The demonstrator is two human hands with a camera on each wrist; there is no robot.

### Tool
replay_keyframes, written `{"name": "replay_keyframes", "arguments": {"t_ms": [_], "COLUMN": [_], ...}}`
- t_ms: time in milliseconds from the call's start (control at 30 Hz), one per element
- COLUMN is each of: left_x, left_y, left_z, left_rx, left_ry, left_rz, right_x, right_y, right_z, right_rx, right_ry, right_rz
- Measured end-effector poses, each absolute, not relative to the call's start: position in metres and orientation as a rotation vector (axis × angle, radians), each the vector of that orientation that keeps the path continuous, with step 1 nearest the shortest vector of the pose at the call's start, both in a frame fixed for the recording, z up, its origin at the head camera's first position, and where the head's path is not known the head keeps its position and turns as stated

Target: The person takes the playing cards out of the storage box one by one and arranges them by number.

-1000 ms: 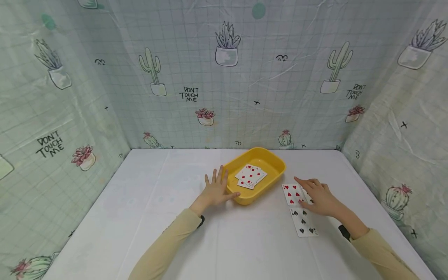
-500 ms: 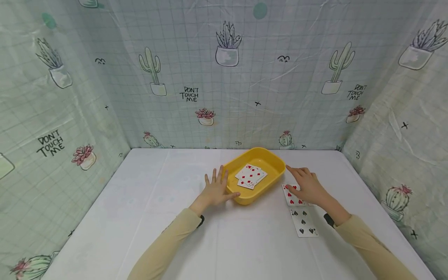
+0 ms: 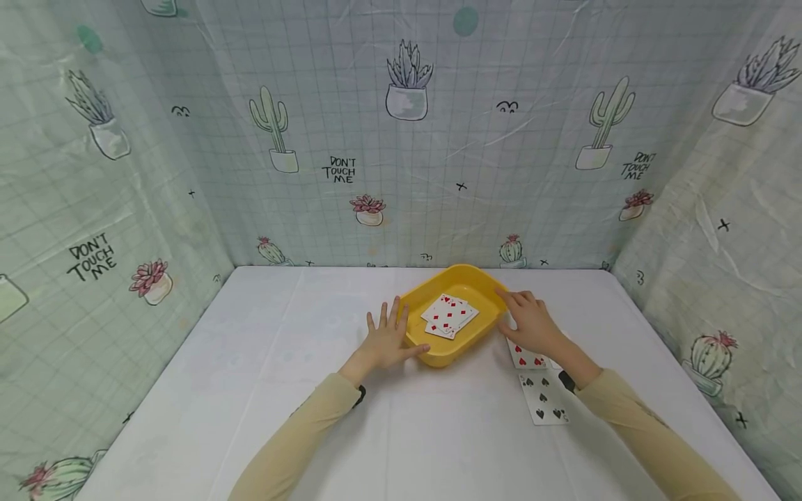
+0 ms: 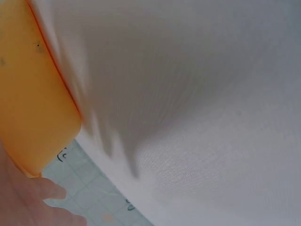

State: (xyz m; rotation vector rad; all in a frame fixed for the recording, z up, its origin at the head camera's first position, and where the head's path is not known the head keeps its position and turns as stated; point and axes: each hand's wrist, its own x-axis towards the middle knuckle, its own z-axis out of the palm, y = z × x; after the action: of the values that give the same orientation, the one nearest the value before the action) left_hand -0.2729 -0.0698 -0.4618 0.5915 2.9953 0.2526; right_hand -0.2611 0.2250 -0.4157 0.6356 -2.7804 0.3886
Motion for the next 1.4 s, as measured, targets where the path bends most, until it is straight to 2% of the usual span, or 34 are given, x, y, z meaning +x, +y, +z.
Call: {"name": "replay_keyframes", "arguments": {"t_ms": [433, 1400], "left_x": [-0.271, -0.267], "left_y": [-0.070, -0.068], "left_z": [-0.459, -0.454], "left_rx": [0.595, 0.587], "left_ry": [2.984, 2.995], "left_rz": [0.273, 0.252], "right_x": [-0.275, -0.327], "right_y": [0.199, 0.157], "right_z": [-0.411, -0.444], "right_rx": [0.655, 0.482], "right_ry": [-2.851, -3.219], "right_rz": [0.363, 0.227]}}
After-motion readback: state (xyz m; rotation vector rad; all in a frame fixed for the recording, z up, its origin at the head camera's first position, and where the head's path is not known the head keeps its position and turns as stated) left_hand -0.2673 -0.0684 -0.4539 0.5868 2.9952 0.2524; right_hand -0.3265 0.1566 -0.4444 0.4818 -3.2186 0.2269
